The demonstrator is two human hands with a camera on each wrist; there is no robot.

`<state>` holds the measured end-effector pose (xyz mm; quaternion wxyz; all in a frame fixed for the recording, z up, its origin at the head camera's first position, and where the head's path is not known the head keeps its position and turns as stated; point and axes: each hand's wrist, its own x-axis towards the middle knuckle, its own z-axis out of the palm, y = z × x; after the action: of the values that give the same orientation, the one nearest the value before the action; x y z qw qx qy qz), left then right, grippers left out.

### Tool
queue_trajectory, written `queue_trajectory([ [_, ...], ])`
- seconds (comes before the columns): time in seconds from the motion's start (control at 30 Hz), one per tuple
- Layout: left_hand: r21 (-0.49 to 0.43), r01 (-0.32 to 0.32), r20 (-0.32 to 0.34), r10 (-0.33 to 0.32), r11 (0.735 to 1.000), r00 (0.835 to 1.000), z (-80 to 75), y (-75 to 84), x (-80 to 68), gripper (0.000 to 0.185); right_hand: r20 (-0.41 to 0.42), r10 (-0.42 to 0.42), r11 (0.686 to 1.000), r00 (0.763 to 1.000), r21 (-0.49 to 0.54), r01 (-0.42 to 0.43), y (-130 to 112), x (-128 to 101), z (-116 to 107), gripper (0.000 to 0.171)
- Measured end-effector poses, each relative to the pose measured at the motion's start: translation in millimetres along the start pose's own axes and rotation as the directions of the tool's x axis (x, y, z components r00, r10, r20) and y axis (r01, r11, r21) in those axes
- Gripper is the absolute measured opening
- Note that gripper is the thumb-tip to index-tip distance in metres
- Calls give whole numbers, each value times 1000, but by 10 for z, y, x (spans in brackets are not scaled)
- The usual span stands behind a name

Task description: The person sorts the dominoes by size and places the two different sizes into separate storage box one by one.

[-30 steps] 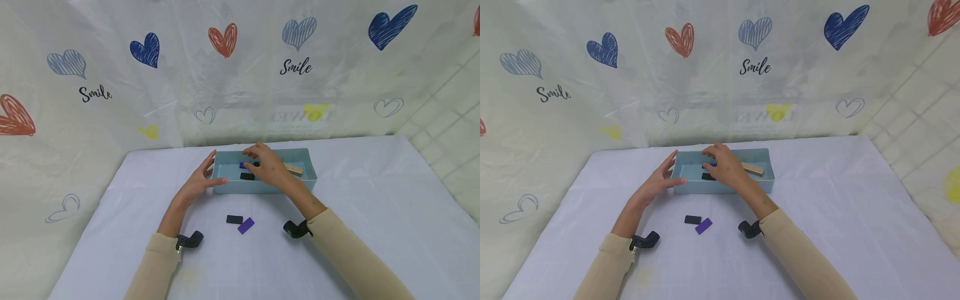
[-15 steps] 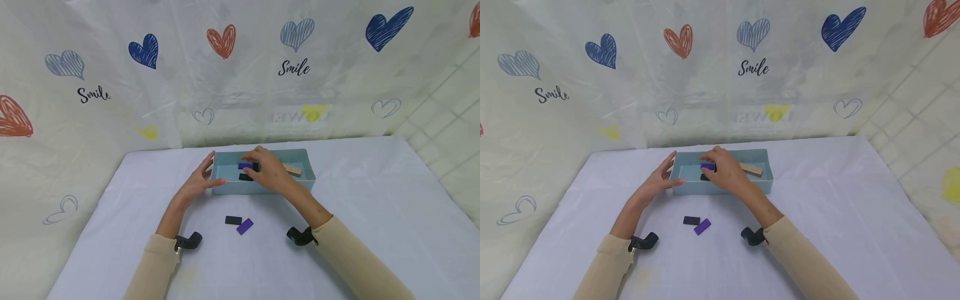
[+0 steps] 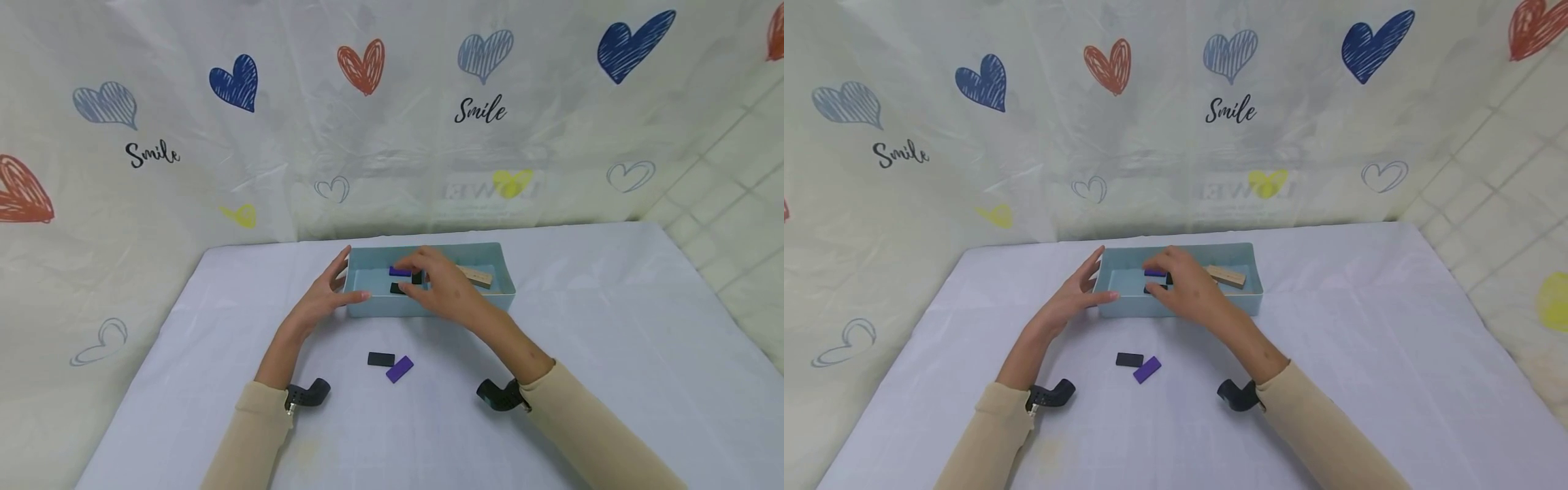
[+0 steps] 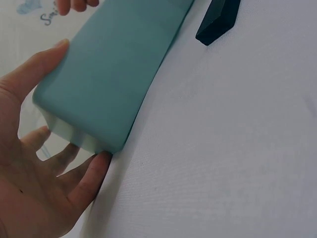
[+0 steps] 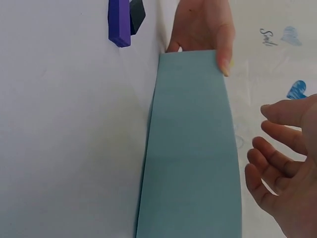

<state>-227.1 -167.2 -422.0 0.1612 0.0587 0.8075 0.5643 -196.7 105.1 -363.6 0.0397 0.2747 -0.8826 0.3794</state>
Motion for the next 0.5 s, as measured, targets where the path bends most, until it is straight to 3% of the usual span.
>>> queue_trajectory([
  [0.5,-4,-6,5,6,1000,1000,-4,-19,4,101,32,-5,1000,999,17,5,-83,-152,-3,30],
])
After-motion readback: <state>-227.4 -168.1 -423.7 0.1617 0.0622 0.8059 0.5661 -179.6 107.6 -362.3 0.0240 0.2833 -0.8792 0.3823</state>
